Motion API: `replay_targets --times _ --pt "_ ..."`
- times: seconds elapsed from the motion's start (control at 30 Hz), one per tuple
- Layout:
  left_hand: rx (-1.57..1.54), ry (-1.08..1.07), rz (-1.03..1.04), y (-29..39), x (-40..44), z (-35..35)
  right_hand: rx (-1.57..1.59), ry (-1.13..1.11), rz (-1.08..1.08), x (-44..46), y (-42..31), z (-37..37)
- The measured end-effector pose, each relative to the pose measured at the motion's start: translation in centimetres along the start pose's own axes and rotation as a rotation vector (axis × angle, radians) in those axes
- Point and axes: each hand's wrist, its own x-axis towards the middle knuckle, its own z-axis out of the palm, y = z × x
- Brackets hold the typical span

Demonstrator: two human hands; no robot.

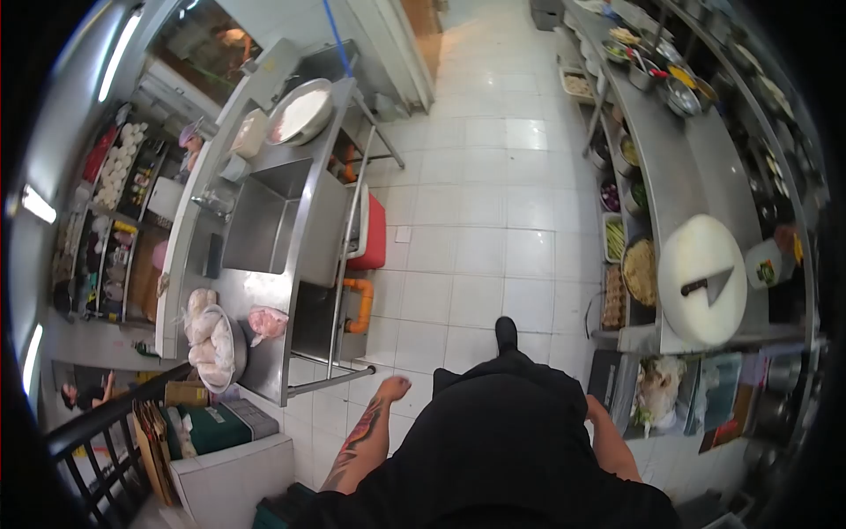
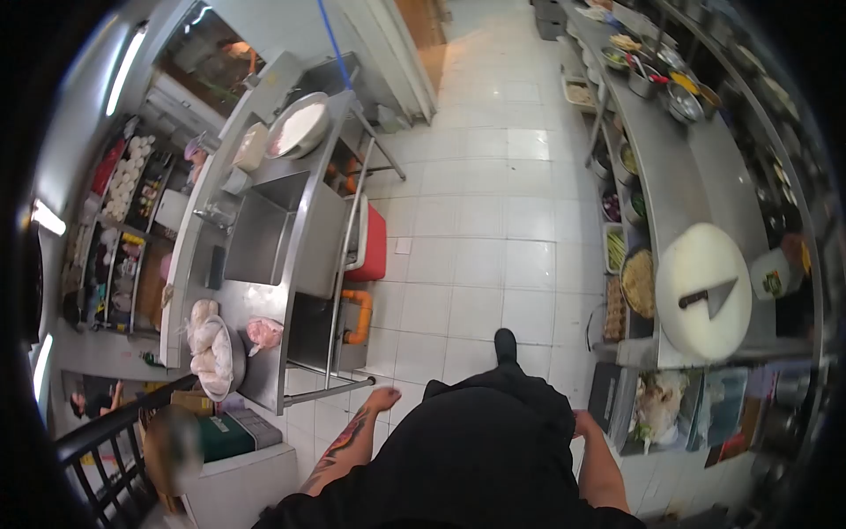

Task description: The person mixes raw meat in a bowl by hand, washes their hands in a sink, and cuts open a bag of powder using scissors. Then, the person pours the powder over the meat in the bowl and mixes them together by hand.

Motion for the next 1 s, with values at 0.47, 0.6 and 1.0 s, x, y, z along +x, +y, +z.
replay_targets --times 0.47,0.6,1.0 --pt "-0.665 0.359 -0.499 -13.7 -9.3 -13.8 -0.140 0.096 -0.261 21.1 -30.1 -7.8" --pt "-0.833 0.789 -0.413 -18.2 -17.9 -22.4 -0.297 0.027 -0.592 23.2 -43.4 4.8" --pt "-1.871 2.035 -0.467 -36.9 -50.1 21.7 0.148 -2.237 -1.205 -50.8 -71.1 48.2"
